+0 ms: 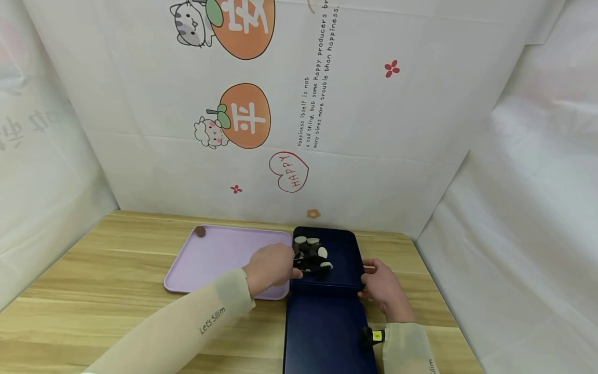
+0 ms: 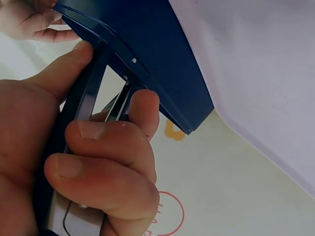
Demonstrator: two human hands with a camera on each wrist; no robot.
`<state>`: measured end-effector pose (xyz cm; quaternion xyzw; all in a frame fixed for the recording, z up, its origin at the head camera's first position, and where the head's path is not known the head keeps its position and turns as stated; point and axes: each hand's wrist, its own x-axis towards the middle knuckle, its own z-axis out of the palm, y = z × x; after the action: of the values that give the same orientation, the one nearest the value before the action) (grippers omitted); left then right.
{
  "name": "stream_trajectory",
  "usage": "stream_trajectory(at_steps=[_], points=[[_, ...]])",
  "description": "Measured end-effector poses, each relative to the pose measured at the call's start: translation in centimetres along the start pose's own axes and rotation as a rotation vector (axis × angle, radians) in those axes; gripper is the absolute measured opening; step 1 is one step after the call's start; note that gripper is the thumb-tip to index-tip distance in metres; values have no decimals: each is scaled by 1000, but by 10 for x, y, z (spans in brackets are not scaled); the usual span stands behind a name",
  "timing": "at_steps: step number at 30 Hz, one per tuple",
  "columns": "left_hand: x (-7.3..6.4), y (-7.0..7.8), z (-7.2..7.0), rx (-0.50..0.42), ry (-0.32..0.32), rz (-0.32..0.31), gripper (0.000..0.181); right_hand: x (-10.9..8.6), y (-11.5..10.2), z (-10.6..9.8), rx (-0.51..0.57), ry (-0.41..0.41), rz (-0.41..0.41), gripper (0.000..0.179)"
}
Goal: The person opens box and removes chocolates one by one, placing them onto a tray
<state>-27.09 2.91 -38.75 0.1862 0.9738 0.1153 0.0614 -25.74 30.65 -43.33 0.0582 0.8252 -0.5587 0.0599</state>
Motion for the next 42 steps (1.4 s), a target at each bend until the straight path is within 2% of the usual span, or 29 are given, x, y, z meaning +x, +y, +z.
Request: stream_trajectory(at_steps=[8,13,17,27,35,42], points=[[1,-1,1,44,24,-5,51,0,2,-1,0,-1,8,52],[5,-4,0,-39,27,28,50,1,4,-1,5,9,17,53],[8,-7,-2,-93,7,31,48,2,4,-2,5,5,8,53],[8,-9,-4,-123,-13,11,42,1,2,-2,-1,4,14,52],[7,-8,-4,-151,-16,12,45,1,0,-1,-2,-3,14,52],[9,-8,-2,-139,-21,16,48,1,0,-1,-4,-2,8,52]])
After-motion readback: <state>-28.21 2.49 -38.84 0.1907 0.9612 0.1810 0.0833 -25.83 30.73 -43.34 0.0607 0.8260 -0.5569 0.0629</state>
